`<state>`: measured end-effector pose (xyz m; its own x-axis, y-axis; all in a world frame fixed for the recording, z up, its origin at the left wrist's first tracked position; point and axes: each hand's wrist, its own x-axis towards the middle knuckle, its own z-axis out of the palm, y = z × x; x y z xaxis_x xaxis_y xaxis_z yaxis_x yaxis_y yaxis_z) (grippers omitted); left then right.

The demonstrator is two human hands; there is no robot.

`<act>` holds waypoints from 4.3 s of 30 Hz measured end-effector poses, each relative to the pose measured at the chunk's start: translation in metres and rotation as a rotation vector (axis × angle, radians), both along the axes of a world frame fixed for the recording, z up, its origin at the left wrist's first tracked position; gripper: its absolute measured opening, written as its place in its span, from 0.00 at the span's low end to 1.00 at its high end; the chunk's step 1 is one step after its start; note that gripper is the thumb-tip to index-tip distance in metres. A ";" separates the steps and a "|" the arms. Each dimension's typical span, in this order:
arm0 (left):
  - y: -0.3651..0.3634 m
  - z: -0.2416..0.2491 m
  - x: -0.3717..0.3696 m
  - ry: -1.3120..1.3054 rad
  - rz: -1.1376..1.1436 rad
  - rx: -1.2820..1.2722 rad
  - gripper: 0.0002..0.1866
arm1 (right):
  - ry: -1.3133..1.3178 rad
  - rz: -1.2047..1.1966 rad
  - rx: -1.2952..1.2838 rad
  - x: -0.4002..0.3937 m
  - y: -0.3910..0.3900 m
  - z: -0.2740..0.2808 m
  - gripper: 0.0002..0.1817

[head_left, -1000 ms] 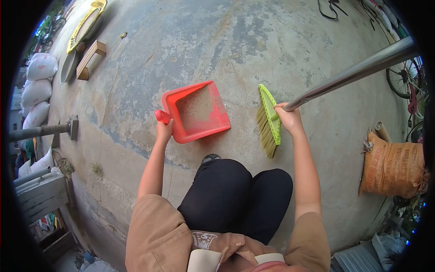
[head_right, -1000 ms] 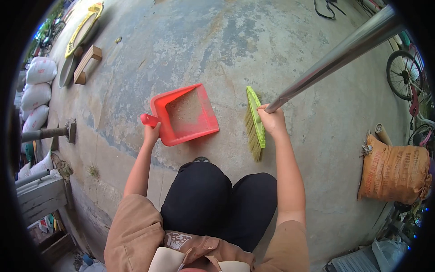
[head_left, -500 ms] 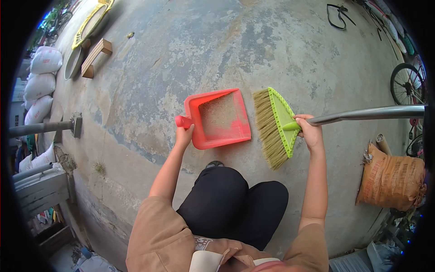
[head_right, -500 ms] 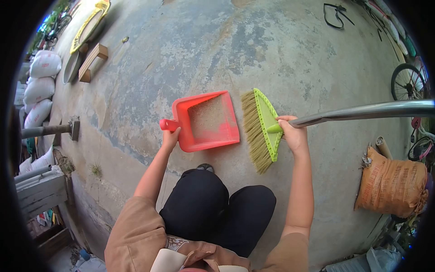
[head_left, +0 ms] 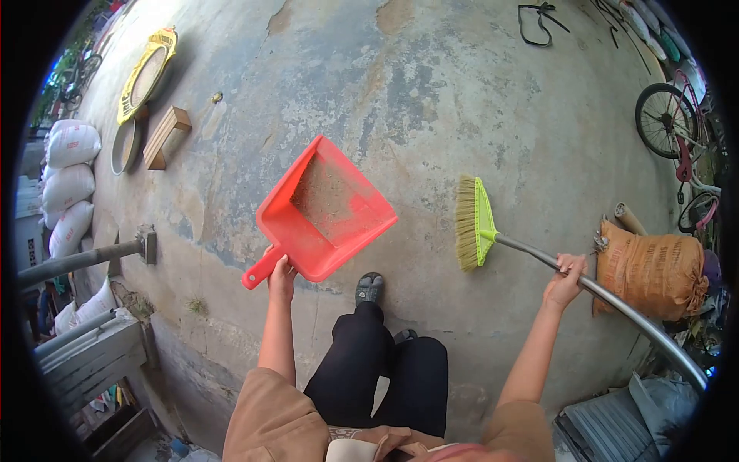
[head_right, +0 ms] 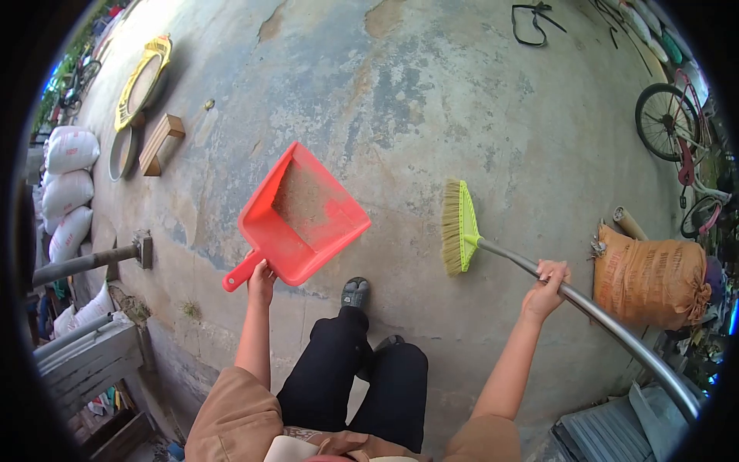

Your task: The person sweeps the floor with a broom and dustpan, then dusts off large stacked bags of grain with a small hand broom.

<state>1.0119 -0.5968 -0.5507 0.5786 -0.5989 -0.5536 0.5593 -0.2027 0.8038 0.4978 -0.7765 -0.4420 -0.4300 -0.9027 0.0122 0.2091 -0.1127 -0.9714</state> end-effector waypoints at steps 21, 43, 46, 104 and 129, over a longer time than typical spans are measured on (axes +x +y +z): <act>0.011 0.354 -0.152 -0.099 -0.562 -0.119 0.25 | 0.413 -0.450 0.481 -0.056 0.335 0.272 0.15; 0.002 0.438 -0.357 -0.076 -1.582 -0.269 0.15 | 0.265 -1.193 1.017 0.119 0.671 0.314 0.14; 0.030 0.435 -0.399 0.032 -1.746 -0.179 0.19 | 0.184 -1.375 0.933 0.126 0.702 0.315 0.14; 0.387 0.420 -1.177 -0.213 -2.374 0.189 0.20 | 0.273 -1.597 1.204 -0.959 0.970 0.419 0.13; 0.865 0.501 -1.296 -0.080 -2.821 0.212 0.12 | -0.457 -1.539 1.560 -0.427 1.278 0.320 0.15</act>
<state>-0.2840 0.2681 -0.0501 -0.6395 0.3724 -0.6726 -0.7113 0.0453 0.7014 0.0712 0.5016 -0.1218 -0.3632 0.8252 -0.4326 0.9092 0.2123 -0.3583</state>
